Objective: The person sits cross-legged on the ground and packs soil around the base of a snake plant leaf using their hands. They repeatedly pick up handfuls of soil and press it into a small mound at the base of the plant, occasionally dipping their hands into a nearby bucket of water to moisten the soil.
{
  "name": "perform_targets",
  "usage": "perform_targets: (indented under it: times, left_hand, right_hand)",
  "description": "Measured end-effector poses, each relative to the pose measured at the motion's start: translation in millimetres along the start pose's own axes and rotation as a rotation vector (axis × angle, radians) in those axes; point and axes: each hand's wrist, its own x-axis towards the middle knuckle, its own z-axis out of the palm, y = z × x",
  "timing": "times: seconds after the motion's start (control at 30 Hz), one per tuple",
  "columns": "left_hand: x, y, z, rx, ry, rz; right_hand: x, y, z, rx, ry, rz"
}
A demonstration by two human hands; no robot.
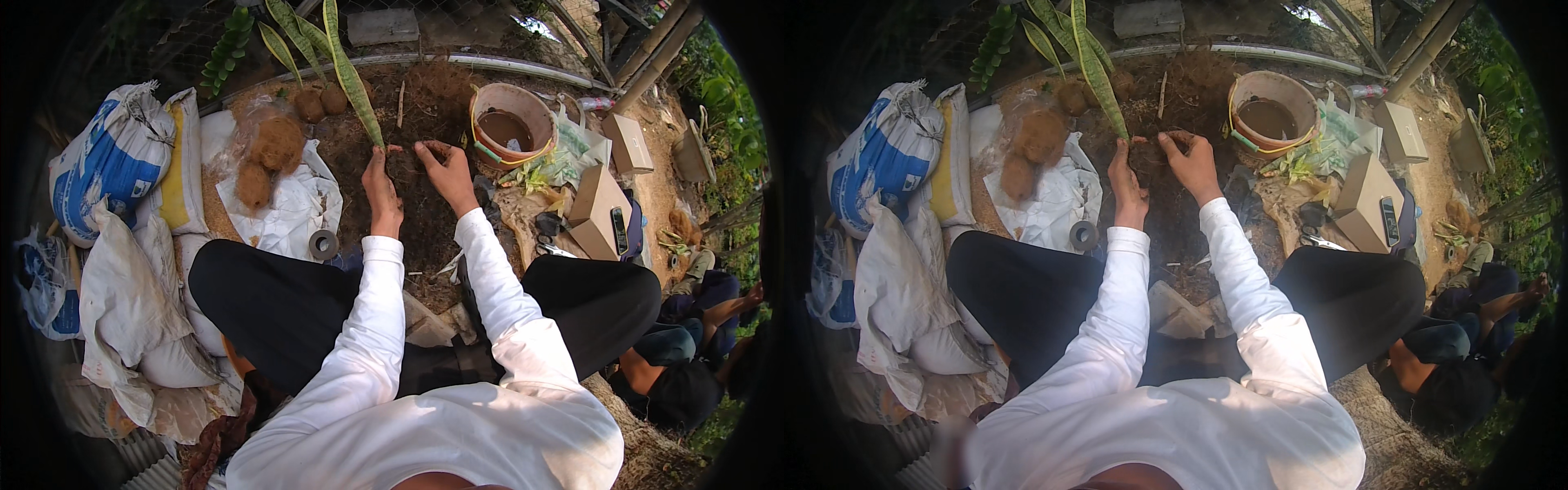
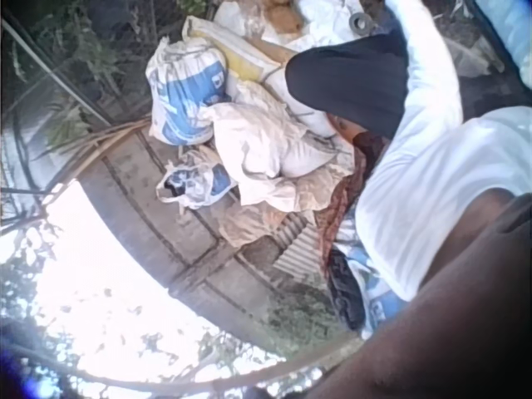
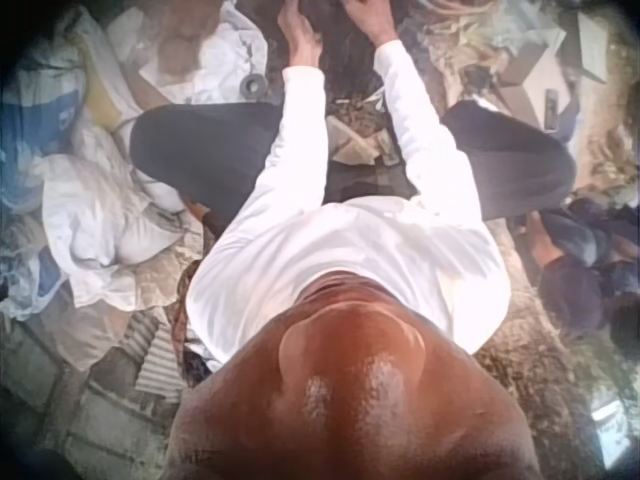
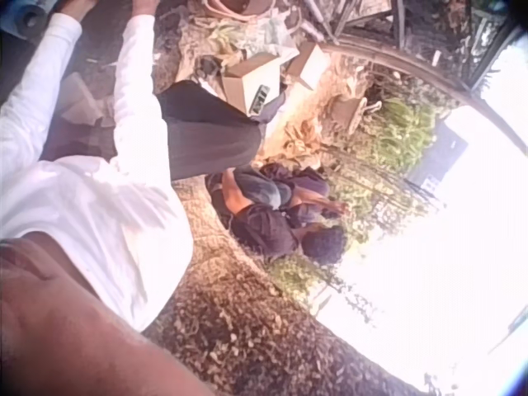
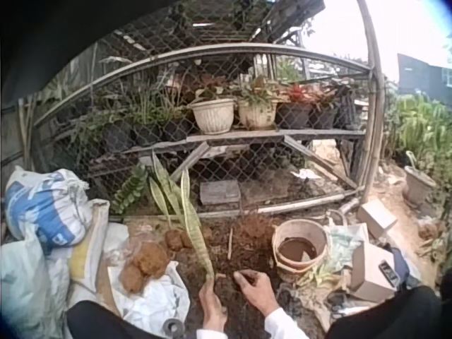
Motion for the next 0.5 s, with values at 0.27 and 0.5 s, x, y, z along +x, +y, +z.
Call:
perform_targets:
  times: [0.27, 0.5]
  left_hand:
    - [-14.5, -16.6, 24.3, 0.221, -0.085, 0.146]
    - [-13.6, -18.2, 35.5, 0.724, -0.03, 0.55]
  right_hand:
    - [-5.7, 13.8, 40.7, 0.43, 0.105, -0.051]
    - [-9.5, 14.8, 39.3, 0.435, 0.171, 0.04]
